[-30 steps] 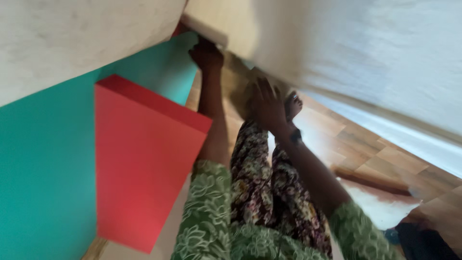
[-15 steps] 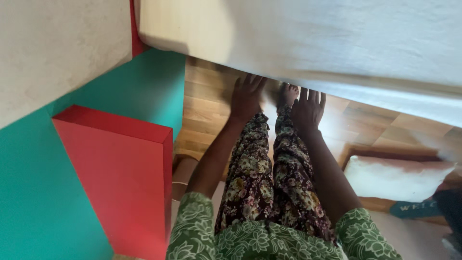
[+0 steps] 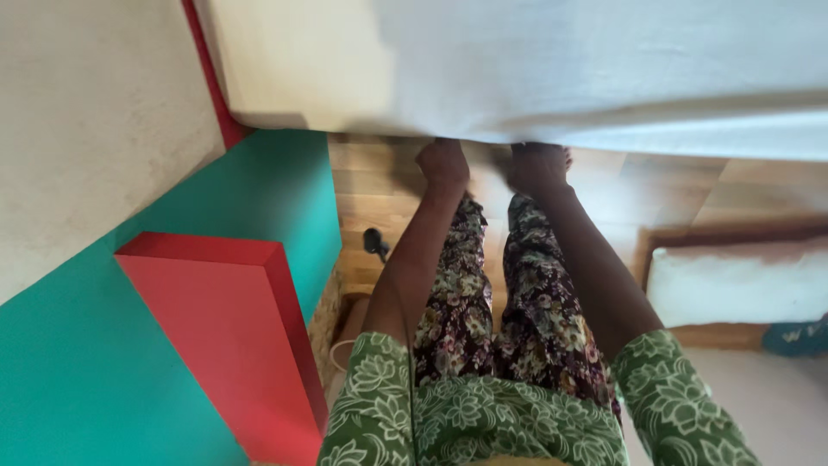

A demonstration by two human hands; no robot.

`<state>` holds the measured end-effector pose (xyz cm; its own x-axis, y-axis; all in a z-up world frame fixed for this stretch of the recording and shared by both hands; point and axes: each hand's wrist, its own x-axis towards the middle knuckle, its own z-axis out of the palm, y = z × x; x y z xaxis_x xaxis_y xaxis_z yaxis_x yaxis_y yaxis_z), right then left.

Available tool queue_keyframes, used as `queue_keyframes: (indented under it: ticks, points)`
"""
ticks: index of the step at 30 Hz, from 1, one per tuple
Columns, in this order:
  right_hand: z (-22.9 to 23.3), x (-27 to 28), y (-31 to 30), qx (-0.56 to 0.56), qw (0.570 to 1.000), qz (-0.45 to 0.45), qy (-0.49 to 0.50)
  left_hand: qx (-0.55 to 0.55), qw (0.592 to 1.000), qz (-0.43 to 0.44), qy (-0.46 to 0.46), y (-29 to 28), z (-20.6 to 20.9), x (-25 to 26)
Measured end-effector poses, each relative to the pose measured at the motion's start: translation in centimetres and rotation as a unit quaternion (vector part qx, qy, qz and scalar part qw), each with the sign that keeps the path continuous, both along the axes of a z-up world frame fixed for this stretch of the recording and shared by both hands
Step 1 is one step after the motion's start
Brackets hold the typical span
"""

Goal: The person tucks a white fitted sheet under the mattress of a bed. They walk around the bed, pulling and smoothing the sheet at each corner and along the sides to secure it.

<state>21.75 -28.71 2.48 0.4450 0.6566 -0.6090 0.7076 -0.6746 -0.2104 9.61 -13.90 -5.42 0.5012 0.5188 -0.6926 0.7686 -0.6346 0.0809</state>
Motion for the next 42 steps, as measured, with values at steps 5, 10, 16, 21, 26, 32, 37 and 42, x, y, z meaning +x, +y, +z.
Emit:
queue_keyframes:
  ticks: [5,10,16,21,26,32,37,42]
  points:
    - [2.8,-3.2,-4.0,0.085,0.989,-0.04,-0.112,0.01,0.999,-0.004,0.048,1.0,2.0,1.1]
    - [3.5,0.5,-11.2,0.067,0.964,-0.2,-0.159,0.036,0.998,-0.053,0.026,2.0,8.2,0.7]
    - [3.0,4.5,-11.7,0.031,0.977,-0.206,-0.052,0.062,0.996,-0.047,0.046,0.5,8.0,1.9]
    - [2.9,6.4,-10.9,-0.009,0.984,-0.175,-0.034,0.046,0.979,-0.118,-0.157,-6.3,10.3,2.7]
    - [2.3,6.5,-12.0,0.003,0.99,-0.136,-0.039,-0.062,0.981,-0.15,-0.103,-11.4,12.1,8.6]
    - [3.0,1.8,-15.8,0.07,0.985,-0.122,-0.1,-0.044,0.989,-0.143,0.007,-12.0,10.2,10.3]
    - [3.4,1.9,-18.6,0.083,0.976,-0.171,-0.107,-0.055,0.994,-0.099,0.005,-12.8,6.6,9.7]
    - [1.1,5.8,-17.9,0.056,0.981,-0.158,-0.102,-0.11,0.991,-0.066,0.029,-11.7,8.2,10.2]
